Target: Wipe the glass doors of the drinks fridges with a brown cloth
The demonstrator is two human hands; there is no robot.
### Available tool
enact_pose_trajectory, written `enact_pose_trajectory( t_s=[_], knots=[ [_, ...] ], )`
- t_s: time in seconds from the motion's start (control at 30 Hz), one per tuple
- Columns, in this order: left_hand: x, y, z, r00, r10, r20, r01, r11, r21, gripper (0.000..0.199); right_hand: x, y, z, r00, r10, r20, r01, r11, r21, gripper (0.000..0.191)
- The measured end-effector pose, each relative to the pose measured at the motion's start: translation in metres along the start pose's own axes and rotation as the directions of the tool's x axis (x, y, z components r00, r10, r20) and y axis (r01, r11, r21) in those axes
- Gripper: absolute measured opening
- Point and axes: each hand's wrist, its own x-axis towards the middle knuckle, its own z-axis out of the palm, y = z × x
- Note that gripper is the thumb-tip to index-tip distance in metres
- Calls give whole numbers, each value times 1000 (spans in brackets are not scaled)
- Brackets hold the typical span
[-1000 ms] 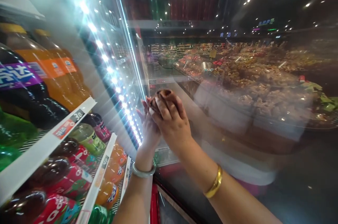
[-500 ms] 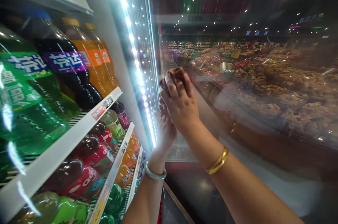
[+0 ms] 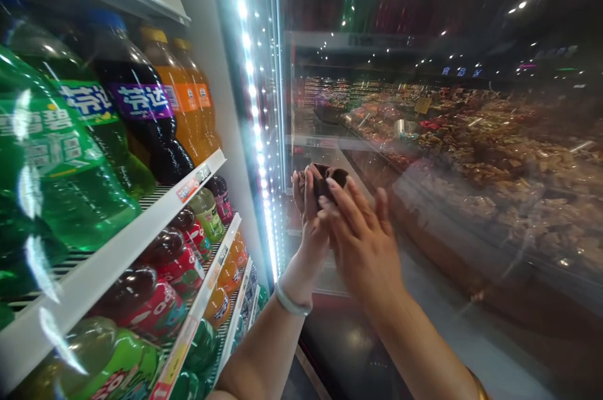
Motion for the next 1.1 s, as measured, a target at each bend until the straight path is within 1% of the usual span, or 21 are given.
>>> enact_pose_trajectory(
  t_s=[0.03,0.07,0.1,0.13,0.17,0.2,0.27,0.33,0.4,0.47,0.5,0.57,0.6,0.63,0.7,0.73,0.8,0.87,0.93,1.0,1.1],
  knots=[
    [9,0,3,996,-48,-76,47,999,-25,55,-9,6,-6,1000,23,8,-23,998,-53,49],
    [16,0,6,979,-125,-163,113,990,-81,51,-18,11,-11,999,41,-2,-41,993,-114,55],
    [21,-2,7,954,-171,-246,142,981,-132,45,-26,16,-15,999,45,-19,-47,983,-176,60],
    [23,-5,7,936,-182,-302,134,976,-172,37,-33,20,-18,999,31,-37,-39,973,-229,63],
    [20,-8,7,929,-168,-330,109,976,-190,30,-37,22,-20,999,6,-41,-16,964,-266,65],
    [14,-11,7,933,-140,-330,81,979,-186,25,-40,23,-21,999,-22,-38,10,957,-289,64],
    [-9,-14,8,946,-109,-305,62,985,-159,21,-40,22,-21,999,-45,-15,37,948,-315,61],
    [-37,-10,10,951,-108,-288,69,987,-143,20,-36,19,-20,999,-32,14,34,946,-324,55],
    [-56,-2,12,960,-79,-270,39,988,-150,22,-32,16,-19,999,-20,32,29,944,-328,51],
    [-54,4,13,964,8,-267,-53,985,-162,22,-30,15,-19,999,-24,32,33,945,-325,50],
    [-46,4,13,959,70,-274,-117,980,-162,21,-30,16,-19,999,-33,23,39,946,-321,49],
    [-19,0,10,937,185,-295,-234,962,-141,20,-31,19,-19,999,-43,5,43,948,-315,49],
    [-4,-4,8,933,203,-296,-249,960,-126,22,-32,20,-18,999,-44,2,42,949,-313,49],
    [7,-8,7,935,177,-306,-222,968,-118,23,-32,22,-17,999,-43,0,41,949,-314,49],
    [14,-10,9,948,81,-309,-118,988,-104,28,-31,24,-15,999,-49,0,47,949,-312,49],
    [9,-8,11,952,36,-305,-67,993,-94,30,-30,24,-15,998,-60,1,57,951,-305,49],
    [-17,3,17,957,3,-289,-28,996,-83,28,-30,25,-18,997,-70,19,72,958,-277,49],
    [-50,17,24,960,51,-276,-89,988,-125,20,-36,25,-28,998,-15,55,29,966,-258,50],
    [-72,29,28,967,107,-230,-153,969,-195,18,-51,26,-44,993,98,66,-74,951,-301,51],
    [-74,38,30,969,138,-207,-187,953,-239,18,-73,29,-62,981,187,40,-157,904,-397,56],
    [-53,54,32,973,114,-201,-166,949,-268,24,-108,38,-79,979,205,16,-167,840,-516,62]
  ],
)
